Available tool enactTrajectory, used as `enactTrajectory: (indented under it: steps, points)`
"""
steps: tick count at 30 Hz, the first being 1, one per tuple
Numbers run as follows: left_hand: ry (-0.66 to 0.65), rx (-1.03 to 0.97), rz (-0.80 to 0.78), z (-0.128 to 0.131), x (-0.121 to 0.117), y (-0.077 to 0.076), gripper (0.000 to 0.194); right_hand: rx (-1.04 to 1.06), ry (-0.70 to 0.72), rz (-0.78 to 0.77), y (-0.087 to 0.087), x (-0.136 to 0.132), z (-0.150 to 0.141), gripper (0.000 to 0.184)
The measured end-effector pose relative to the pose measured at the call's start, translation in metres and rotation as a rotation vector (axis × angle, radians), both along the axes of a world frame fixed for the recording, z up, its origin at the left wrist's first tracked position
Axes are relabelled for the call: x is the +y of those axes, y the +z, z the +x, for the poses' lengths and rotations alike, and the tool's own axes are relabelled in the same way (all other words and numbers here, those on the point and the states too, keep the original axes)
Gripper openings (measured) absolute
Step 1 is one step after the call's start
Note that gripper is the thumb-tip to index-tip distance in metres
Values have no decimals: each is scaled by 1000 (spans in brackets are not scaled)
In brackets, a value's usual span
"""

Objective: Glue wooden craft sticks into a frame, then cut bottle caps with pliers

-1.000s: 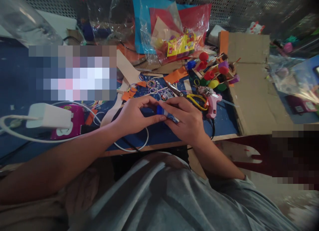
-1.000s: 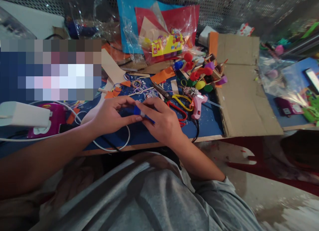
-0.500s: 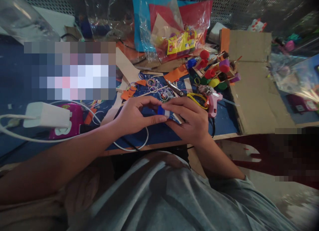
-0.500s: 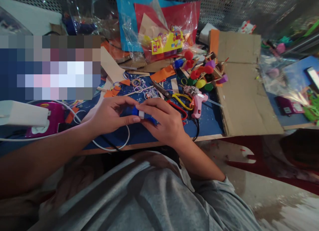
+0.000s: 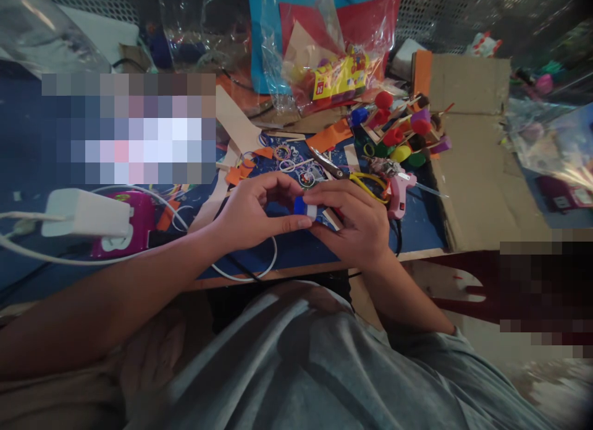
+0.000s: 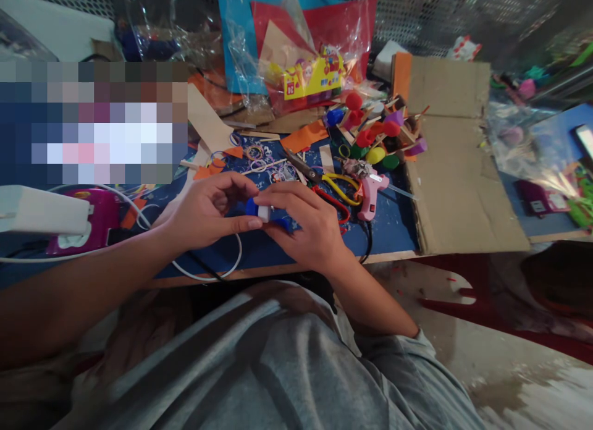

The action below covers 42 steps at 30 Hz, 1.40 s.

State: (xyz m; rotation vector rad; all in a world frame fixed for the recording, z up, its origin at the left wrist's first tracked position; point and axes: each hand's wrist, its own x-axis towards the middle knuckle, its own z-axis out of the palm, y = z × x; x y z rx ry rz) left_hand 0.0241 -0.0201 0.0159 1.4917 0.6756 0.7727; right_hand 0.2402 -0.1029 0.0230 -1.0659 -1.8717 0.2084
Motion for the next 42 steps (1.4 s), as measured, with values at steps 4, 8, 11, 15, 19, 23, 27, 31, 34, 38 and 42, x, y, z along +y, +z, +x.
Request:
enactTrajectory:
  steps: [4,8,11,15,19,23,27,31,34,38,42]
  points:
    - [-20,20,17,0,1,1,55,-24,-15,-1,0,1,1,21]
    - [-17,14,8,0,2,2,56,-48,-29,4,-1,0,2,22]
    - [-12,9,17,0,1,2,56,-33,-38,37,-4,-1,1,26]
    - [-14,-9,15,0,1,1,52,-7,-28,63,-7,-1,0,33]
    - [-16,-24,-8,0,1,0,53,-12,-18,62,-9,-1,0,33]
    - [-6,-9,-18,1,1,2,56,-22,-52,77,-10,0,0,31]
    - [-10,-5,-14,1,1,3,56,-54,-42,65,-11,0,0,35]
    - [-9,-18,1,1,2,1,56,-56,-16,61,-10,1,2,35]
    - [-15,-21,3,1,3,0,58,-45,8,78,-10,2,2,38]
    - [-31,-26,-14,1,4,-1,59,-48,18,83,-10,2,1,40]
    - [-35,-26,-39,3,3,-2,59,-63,7,78,-10,1,-1,41]
